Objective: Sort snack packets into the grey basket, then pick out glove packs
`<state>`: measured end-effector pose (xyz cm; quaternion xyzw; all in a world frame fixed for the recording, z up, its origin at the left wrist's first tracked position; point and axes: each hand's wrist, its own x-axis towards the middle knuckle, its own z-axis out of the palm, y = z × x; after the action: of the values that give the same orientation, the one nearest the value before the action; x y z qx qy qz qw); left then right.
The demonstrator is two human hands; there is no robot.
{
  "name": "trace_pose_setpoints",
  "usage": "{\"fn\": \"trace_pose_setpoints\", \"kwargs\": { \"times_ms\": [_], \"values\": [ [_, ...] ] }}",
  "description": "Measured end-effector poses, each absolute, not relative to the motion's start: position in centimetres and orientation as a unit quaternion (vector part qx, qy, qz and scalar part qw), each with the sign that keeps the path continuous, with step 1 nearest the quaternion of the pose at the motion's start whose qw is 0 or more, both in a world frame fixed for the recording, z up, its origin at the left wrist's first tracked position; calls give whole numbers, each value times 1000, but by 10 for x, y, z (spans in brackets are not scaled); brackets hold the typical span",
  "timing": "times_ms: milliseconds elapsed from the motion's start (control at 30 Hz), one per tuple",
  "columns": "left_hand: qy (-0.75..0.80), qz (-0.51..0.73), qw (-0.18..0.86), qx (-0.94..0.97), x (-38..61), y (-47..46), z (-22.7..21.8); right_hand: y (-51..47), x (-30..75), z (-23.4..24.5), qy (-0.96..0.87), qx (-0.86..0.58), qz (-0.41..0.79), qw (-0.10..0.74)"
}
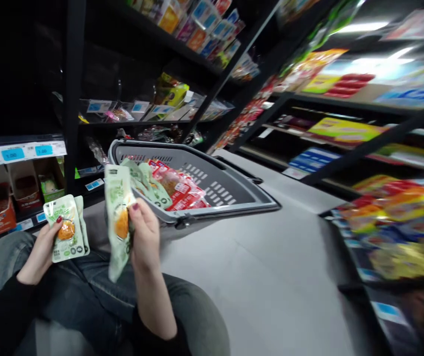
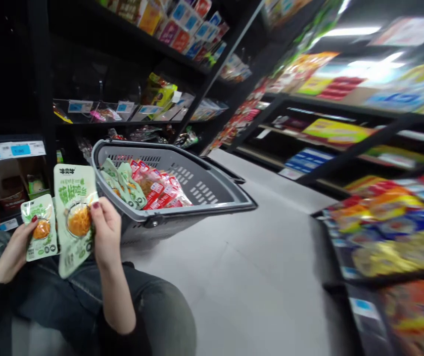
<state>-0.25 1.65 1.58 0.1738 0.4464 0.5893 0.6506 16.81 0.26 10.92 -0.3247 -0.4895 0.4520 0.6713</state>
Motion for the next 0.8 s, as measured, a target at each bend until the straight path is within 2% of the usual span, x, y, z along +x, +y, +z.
{"fn": "trace_pose_setpoints", "kwargs": {
  "times_ms": [67, 133, 233, 333, 533, 800],
  "values": [
    [417, 597, 667, 154, -5, 16, 16, 2, 176, 112, -551, -428, 274, 662],
    [365, 599, 700, 137, -8, 15, 17, -1, 181, 116, -589, -487, 154, 626],
    [258, 584, 760, 122, -10, 12, 22, -5, 182, 119, -626, -542, 39, 560],
    [189, 589, 776, 125, -10, 9, 26, -4, 175, 114, -665, -578, -35, 471],
    [251, 585, 758, 141, -8, 11, 16, 6, 142, 88, -741, -572, -21, 352],
    [339, 613, 699, 145, -5, 18, 9, 19, 125, 65, -764, -549, 140, 311]
  ]
}}
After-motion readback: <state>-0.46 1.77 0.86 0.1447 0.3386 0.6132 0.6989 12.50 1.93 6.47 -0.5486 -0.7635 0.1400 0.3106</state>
